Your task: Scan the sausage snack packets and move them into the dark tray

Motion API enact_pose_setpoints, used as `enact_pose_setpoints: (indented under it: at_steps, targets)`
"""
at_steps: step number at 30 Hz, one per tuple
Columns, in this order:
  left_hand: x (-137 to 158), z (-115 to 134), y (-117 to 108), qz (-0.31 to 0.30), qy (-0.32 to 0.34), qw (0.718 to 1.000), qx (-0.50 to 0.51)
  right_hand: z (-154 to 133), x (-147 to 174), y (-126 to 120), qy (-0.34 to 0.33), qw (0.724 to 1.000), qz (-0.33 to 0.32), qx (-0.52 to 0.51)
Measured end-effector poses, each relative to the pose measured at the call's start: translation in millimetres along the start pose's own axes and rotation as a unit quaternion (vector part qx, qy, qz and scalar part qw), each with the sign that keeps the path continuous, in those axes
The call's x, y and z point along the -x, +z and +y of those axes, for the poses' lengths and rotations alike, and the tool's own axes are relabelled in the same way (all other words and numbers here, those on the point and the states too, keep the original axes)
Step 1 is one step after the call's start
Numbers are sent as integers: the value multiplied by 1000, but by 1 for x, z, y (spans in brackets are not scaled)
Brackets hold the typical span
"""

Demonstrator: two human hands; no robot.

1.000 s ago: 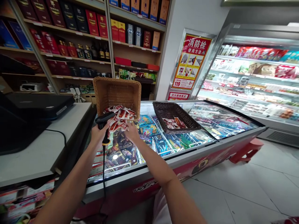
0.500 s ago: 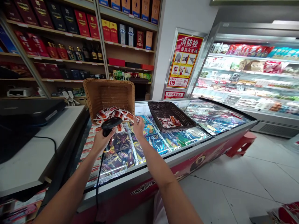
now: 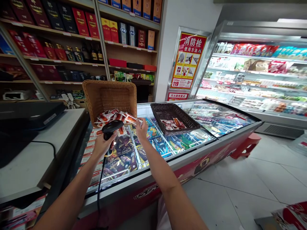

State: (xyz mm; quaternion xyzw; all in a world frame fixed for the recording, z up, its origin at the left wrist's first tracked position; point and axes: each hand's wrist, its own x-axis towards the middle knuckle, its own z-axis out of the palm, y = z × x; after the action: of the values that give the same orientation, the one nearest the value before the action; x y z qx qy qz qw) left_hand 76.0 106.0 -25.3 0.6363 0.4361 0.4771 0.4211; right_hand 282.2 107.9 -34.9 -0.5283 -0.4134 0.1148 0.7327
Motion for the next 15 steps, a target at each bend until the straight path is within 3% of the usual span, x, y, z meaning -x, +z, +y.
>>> enact_pose_setpoints:
  at_steps: [5,8,12,15]
  targets:
    - [1,-3,0,-14,6,1000,-21,2,1,2,16,999,-7,-41]
    - [0,0,4,-17,-9,1000,9,4,-4,6,74,992,-1,-99]
    - [-8,15,23,-27,-27,996,76,12,-29,1,139,959,100,-226]
    - [-19,32,47,-55,-36,994,87,18,-55,-19,104,935,184,-285]
